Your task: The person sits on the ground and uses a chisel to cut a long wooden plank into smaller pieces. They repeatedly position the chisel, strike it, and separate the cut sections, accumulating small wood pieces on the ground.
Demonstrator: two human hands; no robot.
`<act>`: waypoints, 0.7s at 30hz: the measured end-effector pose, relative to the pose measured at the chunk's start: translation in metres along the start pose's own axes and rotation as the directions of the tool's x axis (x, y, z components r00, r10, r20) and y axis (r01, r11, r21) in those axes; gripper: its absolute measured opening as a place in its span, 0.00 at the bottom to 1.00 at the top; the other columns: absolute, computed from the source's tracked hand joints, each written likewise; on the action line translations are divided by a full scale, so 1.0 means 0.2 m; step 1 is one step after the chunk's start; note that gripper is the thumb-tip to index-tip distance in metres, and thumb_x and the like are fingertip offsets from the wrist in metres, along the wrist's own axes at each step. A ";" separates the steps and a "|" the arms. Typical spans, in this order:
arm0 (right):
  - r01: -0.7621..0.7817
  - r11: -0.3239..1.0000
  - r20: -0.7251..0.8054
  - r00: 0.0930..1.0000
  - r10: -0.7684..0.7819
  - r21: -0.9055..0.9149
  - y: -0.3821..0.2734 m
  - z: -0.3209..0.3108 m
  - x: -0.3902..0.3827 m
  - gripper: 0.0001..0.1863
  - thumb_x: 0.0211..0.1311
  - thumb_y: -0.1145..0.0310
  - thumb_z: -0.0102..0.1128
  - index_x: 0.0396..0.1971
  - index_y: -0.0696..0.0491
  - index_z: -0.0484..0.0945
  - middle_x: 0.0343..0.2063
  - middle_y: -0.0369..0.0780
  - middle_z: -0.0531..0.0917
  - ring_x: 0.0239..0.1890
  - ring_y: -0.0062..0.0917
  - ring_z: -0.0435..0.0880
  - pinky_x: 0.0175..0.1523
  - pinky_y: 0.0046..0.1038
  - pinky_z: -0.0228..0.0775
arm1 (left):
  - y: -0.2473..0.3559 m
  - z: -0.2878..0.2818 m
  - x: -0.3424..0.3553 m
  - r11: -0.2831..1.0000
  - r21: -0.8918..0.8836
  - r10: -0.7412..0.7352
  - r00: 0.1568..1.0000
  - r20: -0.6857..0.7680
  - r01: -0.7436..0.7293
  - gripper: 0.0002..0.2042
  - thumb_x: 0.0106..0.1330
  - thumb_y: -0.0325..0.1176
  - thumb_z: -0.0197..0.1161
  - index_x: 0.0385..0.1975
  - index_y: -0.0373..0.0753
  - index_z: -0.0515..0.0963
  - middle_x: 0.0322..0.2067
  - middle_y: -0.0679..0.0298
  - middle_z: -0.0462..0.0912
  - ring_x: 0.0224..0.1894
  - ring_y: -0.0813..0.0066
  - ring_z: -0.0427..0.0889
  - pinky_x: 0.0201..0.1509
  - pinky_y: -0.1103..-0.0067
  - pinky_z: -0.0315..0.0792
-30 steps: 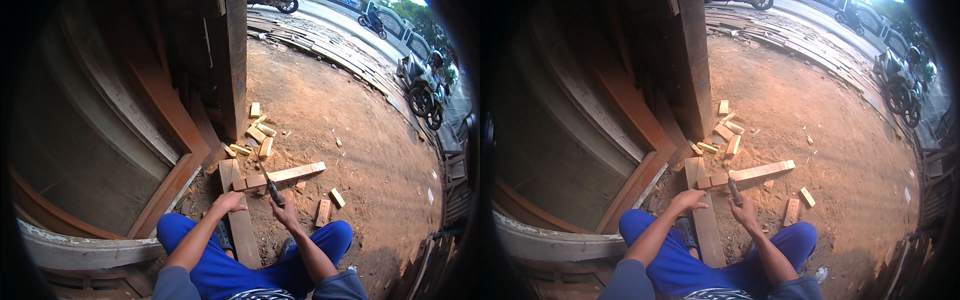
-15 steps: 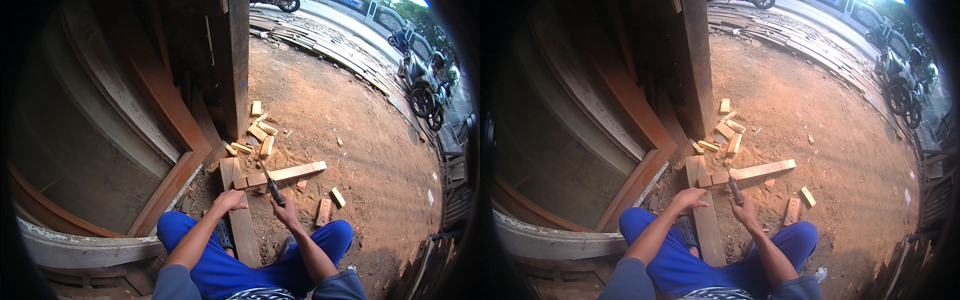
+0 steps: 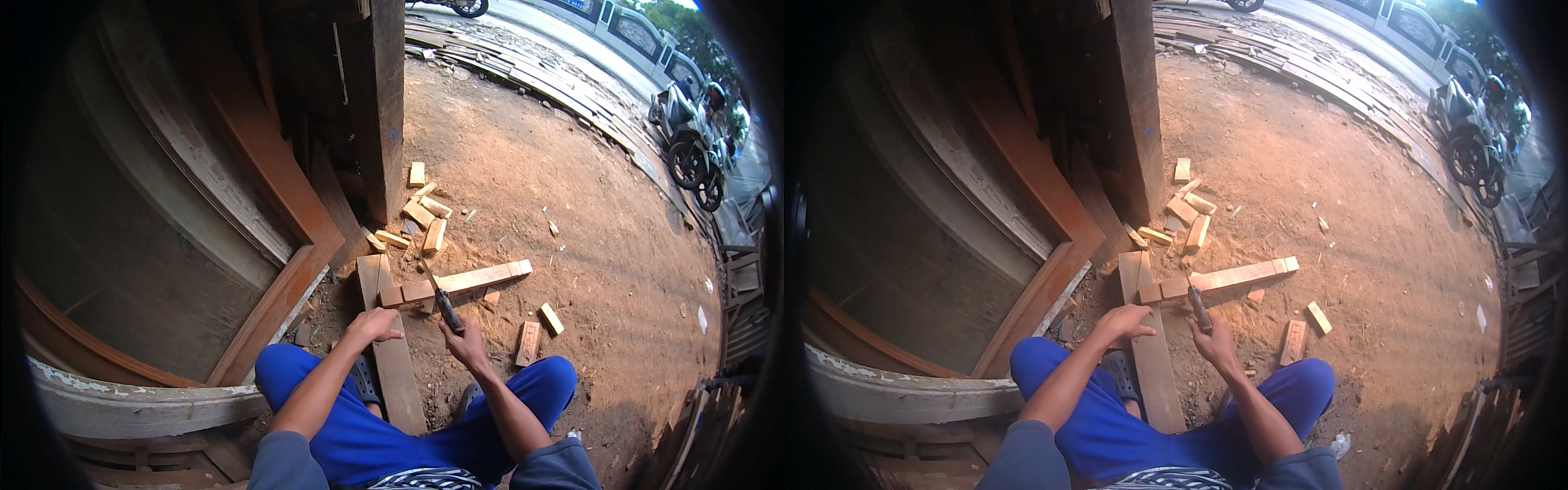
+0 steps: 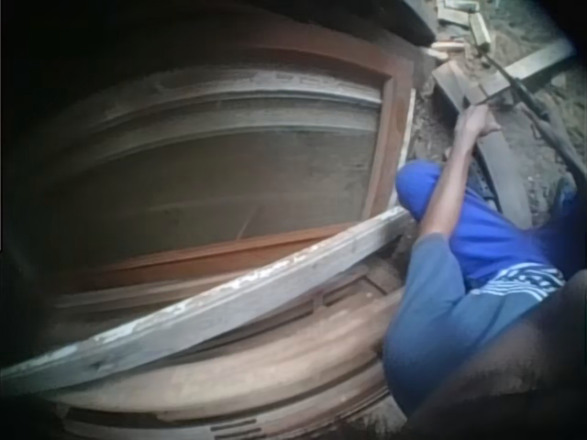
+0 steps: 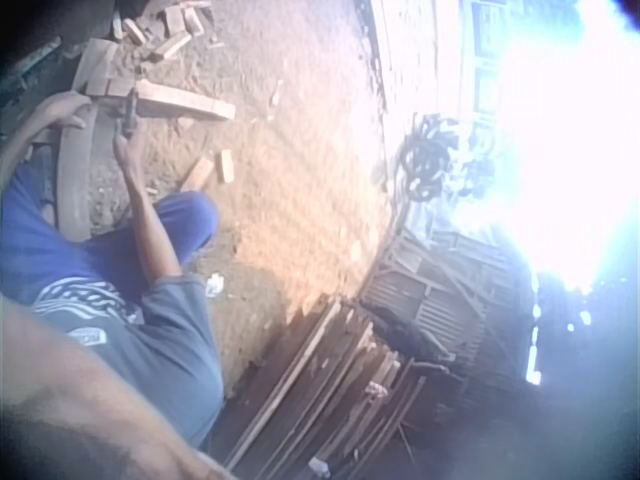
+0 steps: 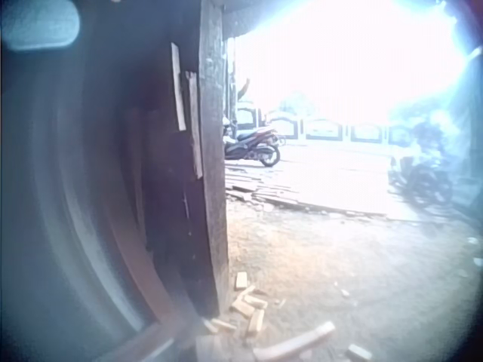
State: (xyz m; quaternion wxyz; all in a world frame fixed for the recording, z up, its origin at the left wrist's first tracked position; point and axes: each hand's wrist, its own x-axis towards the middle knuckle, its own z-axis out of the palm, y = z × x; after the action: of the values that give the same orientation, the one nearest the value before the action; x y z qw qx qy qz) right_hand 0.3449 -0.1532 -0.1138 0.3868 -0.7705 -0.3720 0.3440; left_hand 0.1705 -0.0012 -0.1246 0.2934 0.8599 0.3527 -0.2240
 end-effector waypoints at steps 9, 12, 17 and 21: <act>0.041 0.999 -0.007 0.999 -0.041 0.022 0.03 0.02 0.00 0.14 0.57 0.63 0.61 0.29 0.61 0.77 0.15 0.41 0.75 0.20 0.22 0.73 0.28 0.29 0.65 | 0.00 0.01 0.00 1.000 0.026 0.012 1.000 -0.009 -0.012 0.27 0.57 0.54 0.63 0.48 0.38 0.72 0.49 0.53 0.78 0.53 0.56 0.76 0.52 0.64 0.72; 0.028 0.999 0.012 1.000 -0.027 -0.022 0.02 0.02 0.00 0.15 0.57 0.63 0.61 0.32 0.62 0.78 0.17 0.45 0.78 0.21 0.25 0.76 0.30 0.31 0.68 | -0.01 0.02 0.00 1.000 0.022 0.008 1.000 -0.013 -0.008 0.27 0.58 0.53 0.62 0.49 0.38 0.72 0.49 0.53 0.77 0.53 0.56 0.76 0.52 0.64 0.72; 0.090 0.995 -0.040 0.995 -0.088 0.043 0.03 0.03 0.00 0.15 0.57 0.63 0.61 0.21 0.60 0.73 0.12 0.33 0.67 0.18 0.16 0.65 0.23 0.27 0.56 | -0.01 0.02 0.00 1.000 0.021 0.005 1.000 -0.010 -0.005 0.27 0.58 0.52 0.62 0.51 0.38 0.72 0.50 0.53 0.77 0.54 0.56 0.75 0.53 0.64 0.72; 0.093 0.994 -0.045 0.995 -0.091 0.051 0.02 0.03 0.00 0.15 0.56 0.63 0.61 0.22 0.60 0.74 0.12 0.33 0.67 0.18 0.17 0.65 0.23 0.27 0.57 | 0.01 -0.01 -0.01 1.000 0.021 -0.004 1.000 0.014 0.004 0.27 0.59 0.52 0.62 0.51 0.38 0.71 0.51 0.53 0.77 0.54 0.56 0.75 0.53 0.64 0.72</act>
State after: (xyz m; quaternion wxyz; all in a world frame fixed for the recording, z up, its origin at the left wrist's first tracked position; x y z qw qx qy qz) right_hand 0.3404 -0.1535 -0.1206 0.4304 -0.7492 -0.3895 0.3191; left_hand 0.1717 -0.0029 -0.1218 0.2863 0.8606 0.3500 -0.2341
